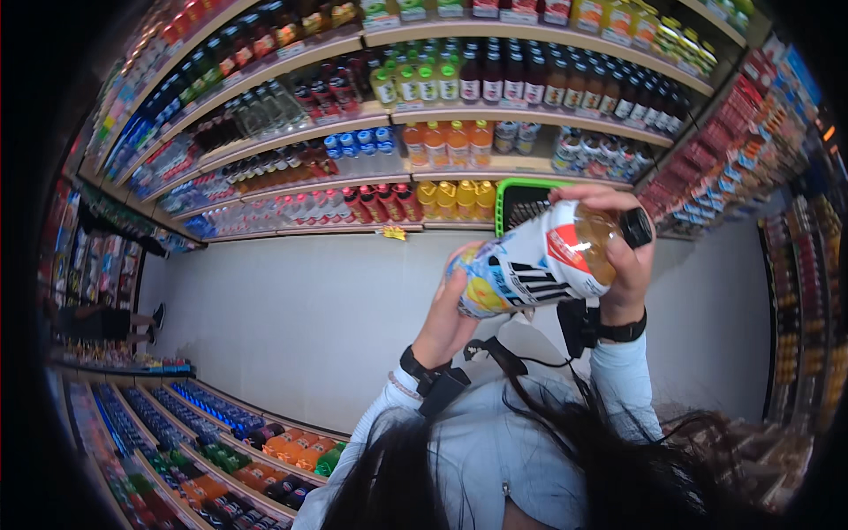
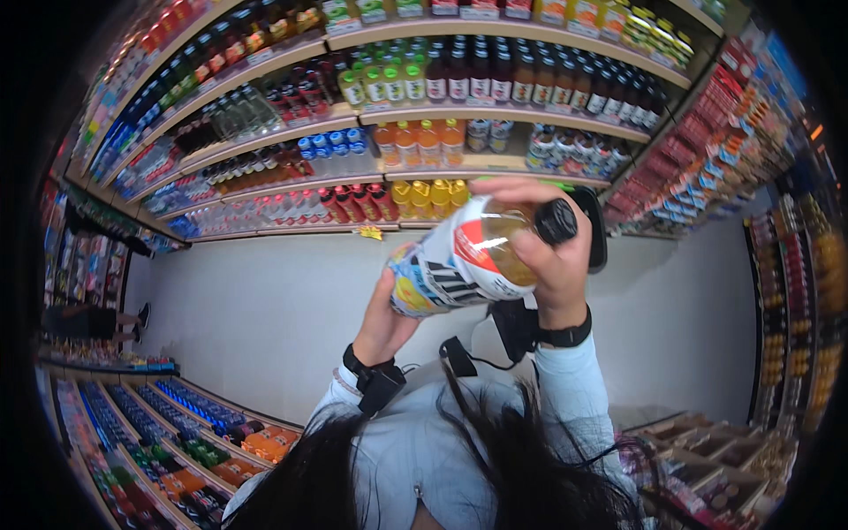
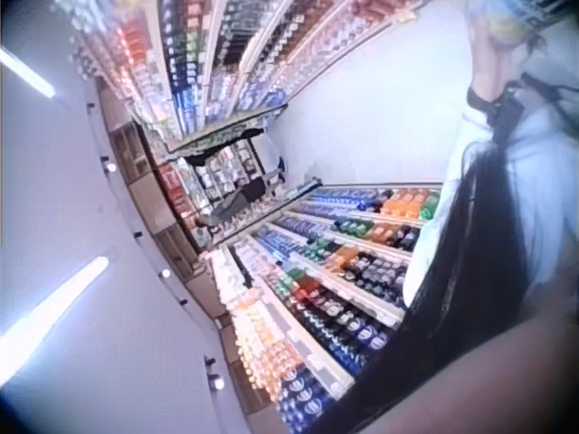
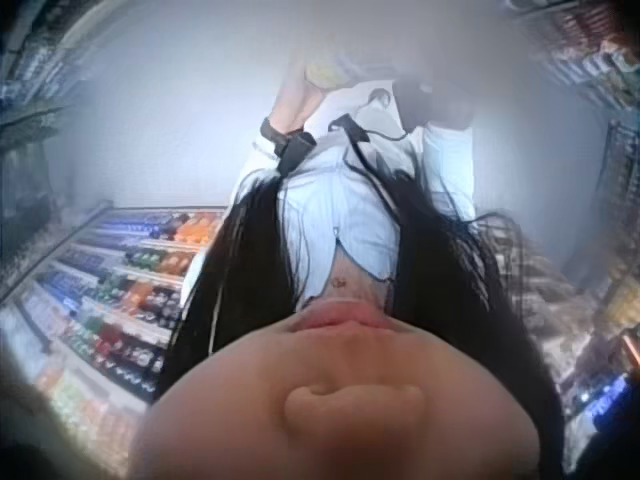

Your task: Restocking bottles of tea from a shopping basket onto supermarket shelves.

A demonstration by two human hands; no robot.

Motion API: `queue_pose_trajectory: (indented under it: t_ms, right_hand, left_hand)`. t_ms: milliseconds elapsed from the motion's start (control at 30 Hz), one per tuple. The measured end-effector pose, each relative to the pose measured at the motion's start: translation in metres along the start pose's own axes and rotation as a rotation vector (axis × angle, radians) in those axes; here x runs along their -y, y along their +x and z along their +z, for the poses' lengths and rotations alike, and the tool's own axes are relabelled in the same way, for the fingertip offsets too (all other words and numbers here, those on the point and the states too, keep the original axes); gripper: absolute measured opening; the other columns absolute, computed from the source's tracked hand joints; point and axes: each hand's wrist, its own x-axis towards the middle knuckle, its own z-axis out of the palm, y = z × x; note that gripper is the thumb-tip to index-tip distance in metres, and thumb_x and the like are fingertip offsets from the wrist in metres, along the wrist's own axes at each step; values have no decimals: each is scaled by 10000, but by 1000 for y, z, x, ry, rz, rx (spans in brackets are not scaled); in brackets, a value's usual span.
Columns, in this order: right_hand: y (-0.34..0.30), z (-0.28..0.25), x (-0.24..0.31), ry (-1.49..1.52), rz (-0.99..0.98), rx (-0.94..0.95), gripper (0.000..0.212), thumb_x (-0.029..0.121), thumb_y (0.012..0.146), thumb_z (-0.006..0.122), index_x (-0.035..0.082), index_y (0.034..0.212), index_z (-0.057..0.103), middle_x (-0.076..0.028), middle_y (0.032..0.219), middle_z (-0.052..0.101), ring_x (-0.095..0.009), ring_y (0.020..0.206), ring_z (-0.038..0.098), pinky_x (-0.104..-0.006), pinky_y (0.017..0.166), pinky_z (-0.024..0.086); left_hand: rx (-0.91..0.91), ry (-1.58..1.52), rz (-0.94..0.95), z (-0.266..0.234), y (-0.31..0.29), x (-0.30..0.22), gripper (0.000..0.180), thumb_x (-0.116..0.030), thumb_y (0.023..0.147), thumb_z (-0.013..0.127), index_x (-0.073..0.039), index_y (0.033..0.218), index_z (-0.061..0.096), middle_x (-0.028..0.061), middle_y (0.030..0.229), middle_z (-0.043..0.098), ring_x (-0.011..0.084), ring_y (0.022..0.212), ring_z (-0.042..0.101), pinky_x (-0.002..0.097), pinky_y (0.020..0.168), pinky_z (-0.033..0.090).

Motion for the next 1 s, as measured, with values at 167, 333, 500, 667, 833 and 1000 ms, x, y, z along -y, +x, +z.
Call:
queue_pose_trajectory:
  t_ms: [167, 333, 500, 667, 833, 1000]
  right_hand:
    - [-5, -29, 25, -225, -68, -52, 449, 279, 766, 633, -52, 1058, 552, -154, 1032, 617, -206, 957, 598, -314, 860, 453]
    - [-15, -62, 31, -318, -175, -76, 475, 319, 785, 624, -58, 1064, 543, -168, 1010, 615, -216, 942, 609, -328, 851, 472]
    - [-21, -83, 32, -191, -45, -130, 612, 479, 846, 414, -64, 1127, 452, -295, 1141, 521, -306, 1025, 565, -390, 906, 452]
    - [-32, -94, 25, 297, 173, -538, 667, 544, 908, 314, 17, 1316, 351, -149, 1295, 449, -290, 1188, 447, -428, 1004, 351]
    - [-37, -124, 19, 418, 100, -665, 752, 614, 836, 437, 68, 1340, 323, -117, 1338, 394, -281, 1232, 382, -455, 1032, 298]
    - [-33, -161, 25, 714, 135, -752, 627, 569, 846, 454, 104, 1266, 428, -87, 1269, 480, -272, 1180, 441, -454, 1007, 333]
  left_hand:
    - [40, 81, -3, 16, 17, 6, 510, -387, 906, 468, -54, 1273, 352, 121, 1268, 451, 245, 1170, 459, 399, 988, 369]
    - [61, 94, -73, 32, 29, 21, 492, -380, 921, 434, -56, 1281, 349, 114, 1271, 452, 234, 1179, 453, 390, 993, 363]
    - [-10, 238, -91, 59, 50, 33, 553, -490, 921, 344, -84, 1292, 398, 99, 1224, 525, 251, 1079, 539, 431, 866, 456]
    - [-21, 437, 244, 117, 80, 37, 497, -219, 860, 585, -22, 1252, 351, 129, 1160, 484, 191, 1053, 514, 313, 902, 420]
    - [79, 864, 465, 156, 110, 64, 605, -196, 777, 687, -21, 1245, 346, 120, 1102, 484, 179, 998, 521, 293, 861, 431]
    - [325, 732, 486, 172, 113, 82, 741, -213, 752, 710, -33, 1311, 259, 130, 1221, 374, 213, 1115, 449, 347, 882, 445]
